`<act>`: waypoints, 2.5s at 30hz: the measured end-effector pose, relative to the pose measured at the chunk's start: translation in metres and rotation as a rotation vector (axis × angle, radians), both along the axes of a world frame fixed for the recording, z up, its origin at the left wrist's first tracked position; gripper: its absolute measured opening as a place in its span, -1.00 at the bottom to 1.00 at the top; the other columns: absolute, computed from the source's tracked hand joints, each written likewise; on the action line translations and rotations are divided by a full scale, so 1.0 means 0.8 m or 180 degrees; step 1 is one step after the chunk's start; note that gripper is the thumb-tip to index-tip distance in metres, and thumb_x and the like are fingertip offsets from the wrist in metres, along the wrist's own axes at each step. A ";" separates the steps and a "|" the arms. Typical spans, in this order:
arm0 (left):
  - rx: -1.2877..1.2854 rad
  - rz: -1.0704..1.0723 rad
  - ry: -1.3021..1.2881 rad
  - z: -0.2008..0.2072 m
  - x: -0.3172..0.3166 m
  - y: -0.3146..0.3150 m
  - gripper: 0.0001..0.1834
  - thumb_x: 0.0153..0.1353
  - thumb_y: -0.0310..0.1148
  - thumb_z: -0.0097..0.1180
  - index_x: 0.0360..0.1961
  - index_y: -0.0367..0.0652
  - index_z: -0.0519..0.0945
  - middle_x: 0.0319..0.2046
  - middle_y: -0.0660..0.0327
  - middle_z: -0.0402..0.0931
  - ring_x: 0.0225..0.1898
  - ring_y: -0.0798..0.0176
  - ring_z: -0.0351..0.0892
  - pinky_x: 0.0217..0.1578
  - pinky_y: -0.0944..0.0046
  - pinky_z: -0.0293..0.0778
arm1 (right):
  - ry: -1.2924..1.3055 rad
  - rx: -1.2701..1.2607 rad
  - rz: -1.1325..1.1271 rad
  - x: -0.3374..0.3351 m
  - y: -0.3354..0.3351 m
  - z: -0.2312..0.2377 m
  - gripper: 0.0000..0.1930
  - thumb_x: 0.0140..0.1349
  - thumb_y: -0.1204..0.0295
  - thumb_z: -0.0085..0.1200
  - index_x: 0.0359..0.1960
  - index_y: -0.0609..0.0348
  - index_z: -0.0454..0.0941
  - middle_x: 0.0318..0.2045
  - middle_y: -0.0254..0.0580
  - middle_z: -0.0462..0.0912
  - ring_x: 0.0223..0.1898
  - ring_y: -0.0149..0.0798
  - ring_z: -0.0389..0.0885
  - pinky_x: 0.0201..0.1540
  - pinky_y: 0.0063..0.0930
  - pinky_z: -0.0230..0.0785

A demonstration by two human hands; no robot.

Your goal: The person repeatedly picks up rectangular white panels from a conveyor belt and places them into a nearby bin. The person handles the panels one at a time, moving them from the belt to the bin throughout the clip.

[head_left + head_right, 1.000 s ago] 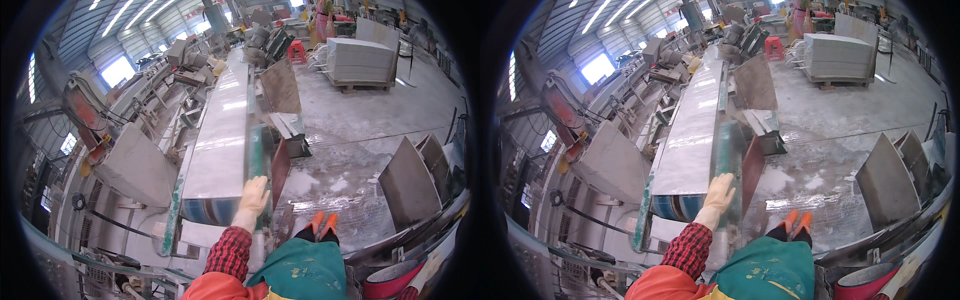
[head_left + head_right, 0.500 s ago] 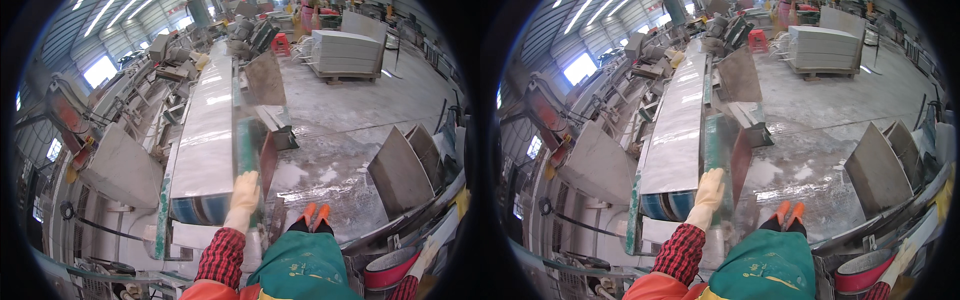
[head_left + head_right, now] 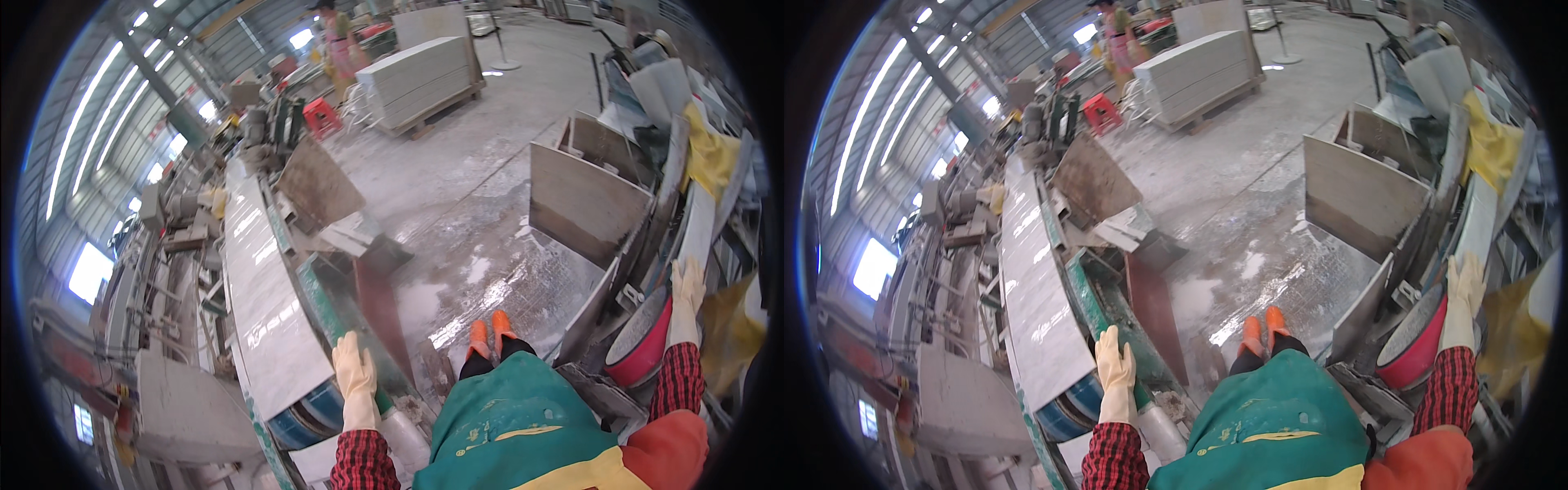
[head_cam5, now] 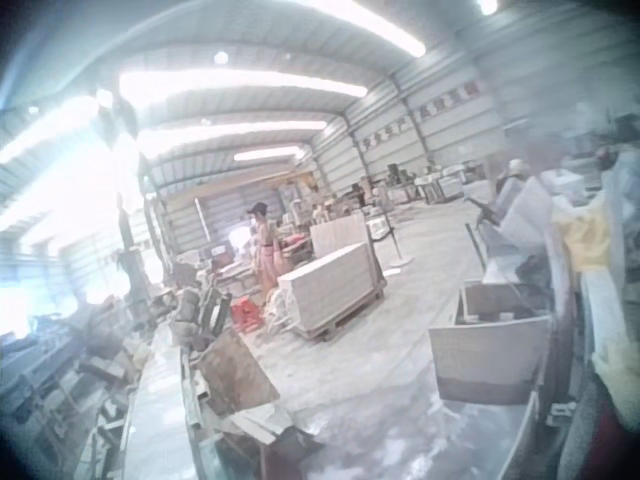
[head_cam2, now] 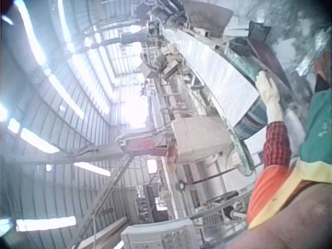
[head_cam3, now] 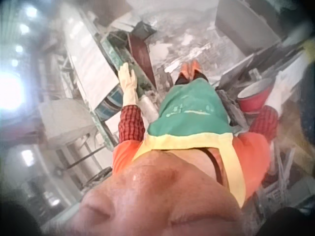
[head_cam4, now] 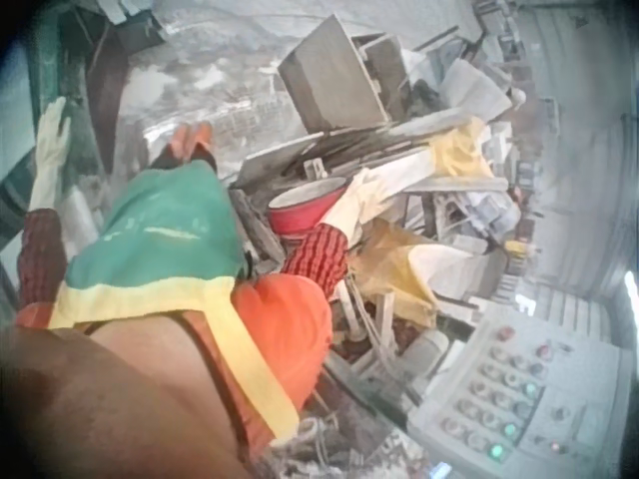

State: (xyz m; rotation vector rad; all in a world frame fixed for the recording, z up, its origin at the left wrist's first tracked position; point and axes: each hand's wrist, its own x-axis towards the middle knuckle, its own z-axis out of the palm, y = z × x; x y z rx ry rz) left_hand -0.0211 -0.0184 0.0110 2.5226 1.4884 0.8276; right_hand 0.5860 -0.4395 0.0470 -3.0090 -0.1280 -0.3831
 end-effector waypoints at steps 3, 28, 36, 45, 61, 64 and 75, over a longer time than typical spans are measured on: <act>0.0019 -0.0023 0.0073 -0.006 -0.001 0.002 -0.48 0.21 -0.44 0.11 0.23 -0.27 0.40 0.17 -0.21 0.43 0.26 -0.29 0.31 0.30 -0.08 0.18 | -0.0133 -0.0026 -0.0087 -0.015 0.005 0.006 -0.35 0.33 -0.11 -0.10 0.34 -0.03 0.35 0.36 -0.18 0.34 0.40 -0.13 0.24 0.39 0.00 0.08; 0.0391 -0.0165 0.0268 -0.011 0.004 0.007 -0.50 0.15 -0.51 0.12 0.16 -0.28 0.42 0.05 -0.16 0.47 0.05 -0.27 0.37 0.13 -0.06 0.31 | -0.0231 0.0206 0.0140 -0.057 0.014 0.013 -0.37 0.20 0.02 0.13 0.31 -0.08 0.42 0.34 -0.19 0.38 0.39 -0.11 0.25 0.36 0.03 0.13; 0.0533 -0.0267 0.0200 -0.014 0.003 0.009 -0.52 0.12 -0.54 0.13 0.12 -0.30 0.43 -0.04 -0.13 0.46 -0.02 -0.23 0.39 0.06 -0.05 0.33 | -0.0690 0.0297 0.0348 -0.057 0.004 -0.012 -0.42 0.18 0.11 0.19 0.24 -0.06 0.45 0.27 -0.19 0.44 0.33 -0.09 0.33 0.25 0.05 0.25; 0.0513 -0.0250 0.0163 -0.027 -0.006 0.014 -0.49 0.15 -0.52 0.13 0.17 -0.28 0.43 0.07 -0.15 0.48 0.07 -0.27 0.38 0.16 -0.08 0.29 | -0.0810 0.0289 0.0441 -0.076 0.006 -0.007 -0.43 0.19 0.12 0.18 0.23 0.00 0.45 0.25 -0.14 0.45 0.32 -0.05 0.33 0.27 0.02 0.22; 0.0399 -0.0202 0.0099 -0.026 -0.005 0.011 -0.49 0.18 -0.50 0.13 0.20 -0.28 0.43 0.14 -0.15 0.47 0.16 -0.29 0.37 0.23 -0.08 0.26 | -0.0856 0.0230 0.0408 -0.097 0.007 -0.014 -0.44 0.22 0.10 0.16 0.24 -0.01 0.46 0.27 -0.14 0.46 0.33 -0.05 0.33 0.27 0.09 0.23; 0.0336 -0.0213 0.0067 -0.024 -0.005 0.009 -0.48 0.19 -0.50 0.13 0.20 -0.28 0.42 0.14 -0.14 0.47 0.16 -0.29 0.36 0.23 -0.08 0.26 | -0.0757 0.0235 0.0366 -0.104 0.010 -0.010 -0.44 0.23 0.09 0.15 0.25 -0.03 0.46 0.29 -0.14 0.45 0.36 -0.06 0.30 0.30 0.09 0.19; 0.0356 -0.0146 0.0072 -0.022 -0.004 0.007 -0.48 0.19 -0.49 0.14 0.21 -0.24 0.43 0.11 -0.15 0.47 0.13 -0.28 0.37 0.20 -0.09 0.28 | -0.0731 0.0227 0.0384 -0.116 0.009 -0.014 -0.45 0.25 0.06 0.12 0.26 -0.07 0.46 0.30 -0.18 0.44 0.37 -0.06 0.30 0.34 0.10 0.14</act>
